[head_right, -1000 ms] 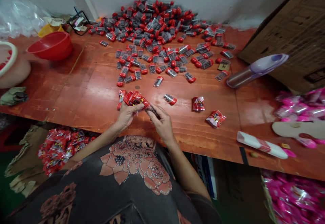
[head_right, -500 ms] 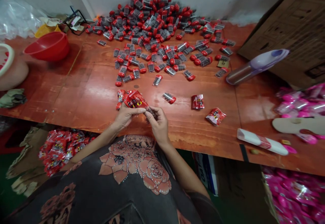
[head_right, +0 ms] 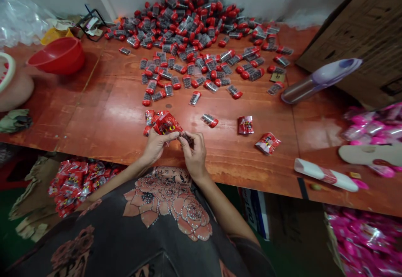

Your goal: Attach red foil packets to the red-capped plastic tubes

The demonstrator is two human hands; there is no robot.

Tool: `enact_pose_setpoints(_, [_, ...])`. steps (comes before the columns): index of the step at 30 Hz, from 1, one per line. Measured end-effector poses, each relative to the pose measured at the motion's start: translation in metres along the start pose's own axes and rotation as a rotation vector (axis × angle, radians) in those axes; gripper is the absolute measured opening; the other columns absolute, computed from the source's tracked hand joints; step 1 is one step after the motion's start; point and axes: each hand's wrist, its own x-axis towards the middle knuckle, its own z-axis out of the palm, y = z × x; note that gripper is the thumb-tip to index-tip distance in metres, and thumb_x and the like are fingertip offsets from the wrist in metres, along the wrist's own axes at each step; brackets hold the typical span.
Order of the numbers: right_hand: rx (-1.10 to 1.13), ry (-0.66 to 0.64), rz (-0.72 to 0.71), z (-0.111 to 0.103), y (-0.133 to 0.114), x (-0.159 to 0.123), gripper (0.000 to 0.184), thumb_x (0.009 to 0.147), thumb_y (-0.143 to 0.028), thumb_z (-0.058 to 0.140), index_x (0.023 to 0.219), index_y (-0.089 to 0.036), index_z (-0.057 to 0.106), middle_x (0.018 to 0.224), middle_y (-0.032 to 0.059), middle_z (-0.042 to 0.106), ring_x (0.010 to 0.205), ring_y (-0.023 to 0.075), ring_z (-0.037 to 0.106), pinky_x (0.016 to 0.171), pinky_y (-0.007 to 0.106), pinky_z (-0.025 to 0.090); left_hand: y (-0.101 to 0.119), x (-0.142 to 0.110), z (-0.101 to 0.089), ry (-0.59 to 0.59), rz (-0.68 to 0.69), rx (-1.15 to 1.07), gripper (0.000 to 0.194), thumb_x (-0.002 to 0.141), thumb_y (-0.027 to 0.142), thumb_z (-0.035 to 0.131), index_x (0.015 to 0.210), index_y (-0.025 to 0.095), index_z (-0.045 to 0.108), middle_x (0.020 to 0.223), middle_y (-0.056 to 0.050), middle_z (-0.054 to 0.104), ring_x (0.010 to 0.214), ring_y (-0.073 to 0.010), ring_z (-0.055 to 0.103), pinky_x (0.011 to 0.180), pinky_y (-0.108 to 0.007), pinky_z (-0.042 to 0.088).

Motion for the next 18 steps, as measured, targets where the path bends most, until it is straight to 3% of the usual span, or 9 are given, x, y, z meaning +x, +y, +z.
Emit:
enact_pose_setpoints(10, [0.373,-0.084,0.354,0.001,-0.015,0.005,0.018,0.083,-0.035,0.069,0.095,-0.025,0.061,0.083,-0.0014,0.066,0.058,0.0115,0.062,0.050,0.028,0.054,-0.002,0.002,-0.009,-0.055,-0.044,0.013,0.028,0.058,0.020,0.087,0.075,0.017,0.066,0.071,-0.002,0.066,0.063,-0.0136,0.059,0.062,-0.029,0.048])
enact_pose_setpoints(12, [0.349,-0.094,0.333,0.001,-0.013,0.003,0.019,0.083,-0.035,0.069,0.096,-0.025,0.061,0.084,-0.0011,0.065,0.060,0.0117,0.063,0.052,0.028,0.054,-0.003,0.001,-0.010,-0.040,-0.035,0.021,0.029,0.057,0.019,0.087,0.075,0.018,0.065,0.070,-0.001,0.066,0.063,-0.0134,0.059,0.061,-0.029,0.048])
enact_pose_setpoints(16, [0.178,-0.021,0.144,0.005,-0.009,-0.003,0.020,0.084,-0.032,0.069,0.102,-0.026,0.063,0.095,-0.0002,0.061,0.075,0.0124,0.064,0.063,0.029,0.056,-0.004,-0.001,-0.006,0.003,0.020,0.037,0.029,0.056,0.018,0.087,0.070,0.018,0.063,0.067,0.001,0.064,0.059,-0.0117,0.057,0.061,-0.028,0.047])
enact_pose_setpoints(18, [0.179,-0.021,0.154,0.006,-0.008,-0.004,0.019,0.085,-0.032,0.069,0.103,-0.026,0.064,0.094,-0.0003,0.061,0.075,0.0123,0.064,0.063,0.029,0.056,-0.004,-0.003,-0.003,0.021,0.041,0.035,0.029,0.056,0.018,0.087,0.071,0.018,0.062,0.068,0.002,0.064,0.061,-0.0114,0.057,0.064,-0.029,0.049])
